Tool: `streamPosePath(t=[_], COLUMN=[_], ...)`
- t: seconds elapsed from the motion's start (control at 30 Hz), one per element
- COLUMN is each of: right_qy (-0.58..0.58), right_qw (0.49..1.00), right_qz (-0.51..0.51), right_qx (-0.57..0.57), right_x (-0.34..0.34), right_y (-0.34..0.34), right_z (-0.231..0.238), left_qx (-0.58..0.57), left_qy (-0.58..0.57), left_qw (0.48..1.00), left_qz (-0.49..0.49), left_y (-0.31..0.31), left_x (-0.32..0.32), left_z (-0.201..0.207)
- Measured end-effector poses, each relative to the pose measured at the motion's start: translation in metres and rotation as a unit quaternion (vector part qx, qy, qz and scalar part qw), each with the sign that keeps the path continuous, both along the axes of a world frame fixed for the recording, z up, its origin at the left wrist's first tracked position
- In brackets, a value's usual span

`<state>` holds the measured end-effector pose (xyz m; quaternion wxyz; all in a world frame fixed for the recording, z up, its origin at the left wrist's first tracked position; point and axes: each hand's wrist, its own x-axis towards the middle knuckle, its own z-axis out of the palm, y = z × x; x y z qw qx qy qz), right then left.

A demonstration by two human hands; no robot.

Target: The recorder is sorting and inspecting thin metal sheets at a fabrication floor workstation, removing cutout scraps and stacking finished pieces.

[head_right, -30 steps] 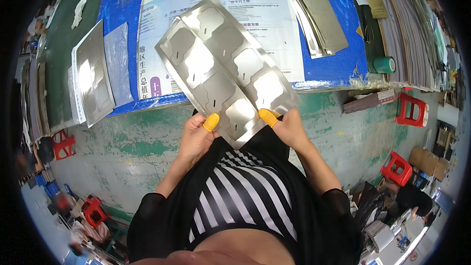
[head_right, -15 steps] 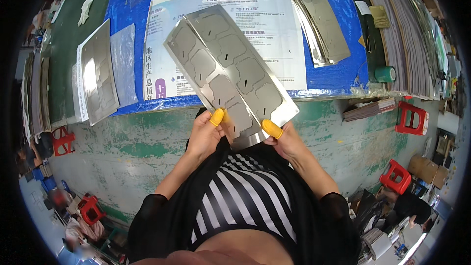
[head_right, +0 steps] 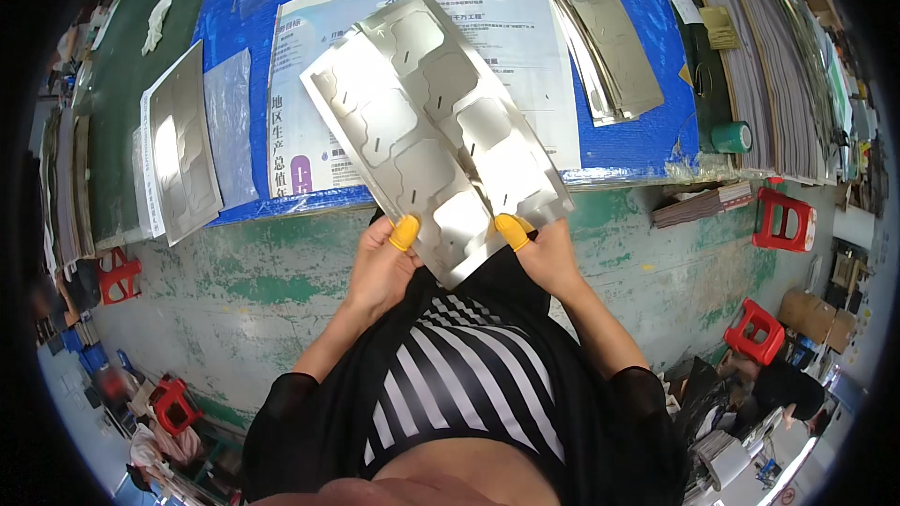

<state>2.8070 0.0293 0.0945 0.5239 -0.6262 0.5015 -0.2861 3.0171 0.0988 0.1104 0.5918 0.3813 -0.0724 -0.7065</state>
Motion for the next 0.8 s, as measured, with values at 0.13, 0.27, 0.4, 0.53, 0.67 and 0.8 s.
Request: streamPosePath(t=[0.13,0.27,0.4,0.53,0.67,0.8], right_qy=[-0.325,-0.023,-0.065,-0.209,0.012,-0.251], right_qw=[0.85,0.997,0.996,0.933,0.999,0.923], right_qz=[-0.067,0.027,-0.004,-0.067,0.013,-0.084], right_qx=[0.409,0.067,0.067,0.286,-0.049,0.278], right_x=[-0.007,-0.002,-0.001,-0.005,-0.005,0.002], right_y=[0.005,-0.007,-0.004,0.007,-0.006,-0.001], right_z=[0.017,0.007,0.008,0.015,-0.004,0.021], left_qx=[-0.008,0.048,0.018,0.014,0.034,0.005], left_qy=[0.049,0.023,-0.015,0.024,-0.021,0.035], left_qw=[0.999,0.999,1.0,0.999,0.999,0.999], left_qz=[-0.014,0.001,-0.012,-0.03,0.008,-0.028], left_y=[-0.002,-0.005,0.002,-0.002,-0.005,-0.009], left_x=[0.008,0.0,0.001,-0.001,-0.009,-0.003], left_z=[-0.032,0.001,-0.016,-0.014,0.009,-0.019])
